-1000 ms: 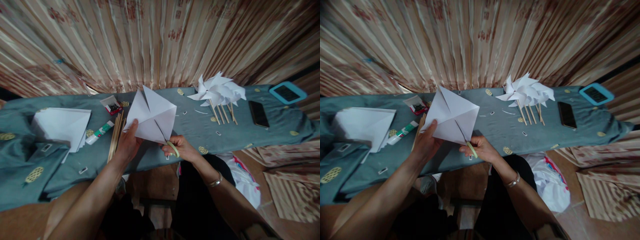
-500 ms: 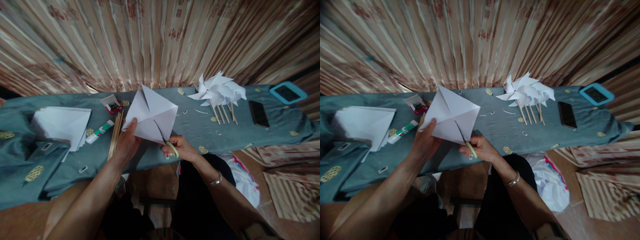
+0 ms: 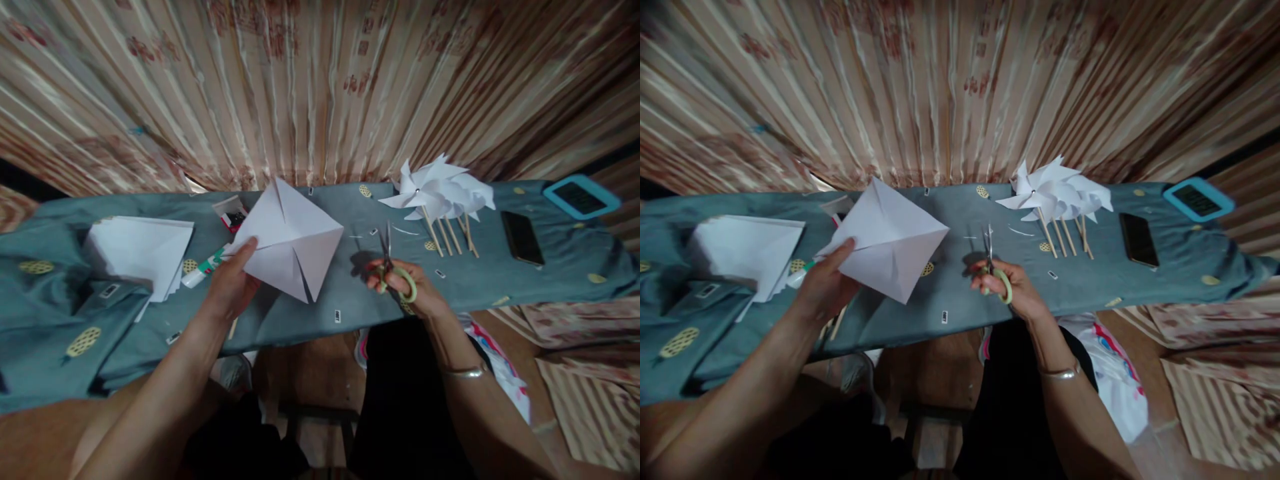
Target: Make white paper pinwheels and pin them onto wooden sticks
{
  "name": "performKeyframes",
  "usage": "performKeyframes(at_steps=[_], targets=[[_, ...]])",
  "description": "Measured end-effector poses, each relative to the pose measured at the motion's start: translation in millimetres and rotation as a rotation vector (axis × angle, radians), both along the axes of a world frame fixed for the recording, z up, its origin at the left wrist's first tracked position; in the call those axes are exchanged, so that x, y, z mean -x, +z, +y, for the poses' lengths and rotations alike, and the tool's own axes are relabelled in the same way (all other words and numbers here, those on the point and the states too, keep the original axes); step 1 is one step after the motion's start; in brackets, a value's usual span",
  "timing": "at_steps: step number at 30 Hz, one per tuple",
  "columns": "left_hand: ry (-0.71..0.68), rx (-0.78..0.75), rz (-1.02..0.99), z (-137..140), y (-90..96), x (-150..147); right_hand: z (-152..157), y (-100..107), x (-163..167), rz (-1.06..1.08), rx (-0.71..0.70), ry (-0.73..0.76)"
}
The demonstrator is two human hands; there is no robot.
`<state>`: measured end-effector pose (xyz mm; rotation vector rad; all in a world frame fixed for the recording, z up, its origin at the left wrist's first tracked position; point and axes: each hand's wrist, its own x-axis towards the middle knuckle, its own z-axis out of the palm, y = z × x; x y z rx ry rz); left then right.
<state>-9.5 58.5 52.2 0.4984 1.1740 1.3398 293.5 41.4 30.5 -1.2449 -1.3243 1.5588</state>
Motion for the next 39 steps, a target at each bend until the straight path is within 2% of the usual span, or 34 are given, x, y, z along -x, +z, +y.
performKeyframes(at_steps=[2,4,7,10,13,17,19,24,28,33,36,39], targets=[[-0.089,0.045,-0.011,-4.9,-3.3,-7.1,5.8,-1.2,4.1,0.008,-0.054,-0.145],[-0.162,0.076,-0.009,-9.7,-7.6,-15.3,12.0,-1.6,10.4,0.003,-0.086,-0.178],[-0.229,0.090,0.006,-14.8,-14.6,-24.0,19.6,-0.4,19.6,-0.033,-0.092,-0.112],[-0.258,0.129,0.025,-16.2,-19.5,-25.6,23.0,1.8,25.0,-0.081,-0.023,-0.025],[-0.265,0.154,0.042,-14.5,-19.2,-22.9,22.9,4.3,24.4,-0.090,0.025,-0.021],[-0.234,0.170,-0.013,-12.9,-10.5,-19.0,21.5,2.4,22.3,-0.066,0.010,-0.043],[-0.237,0.142,-0.101,-13.7,-4.6,-18.4,21.3,-2.7,26.6,-0.034,-0.013,-0.108],[-0.330,-0.027,-0.303,-18.8,0.3,-27.7,23.8,-13.9,52.6,0.062,-0.085,-0.413],[-0.381,-0.141,-0.225,-21.8,-6.8,-46.8,24.8,-10.9,71.6,0.118,-0.083,-0.502],[-0.282,-0.214,-0.065,-20.0,-12.4,-67.7,17.9,-9.2,90.6,0.091,-0.056,-0.429],[-0.142,-0.179,-0.033,-15.2,-17.5,-70.1,12.6,-11.1,99.3,0.070,-0.027,-0.378],[-0.066,-0.133,0.033,-8.5,-23.7,-62.0,8.7,-10.1,100.0,0.081,-0.014,-0.325]])
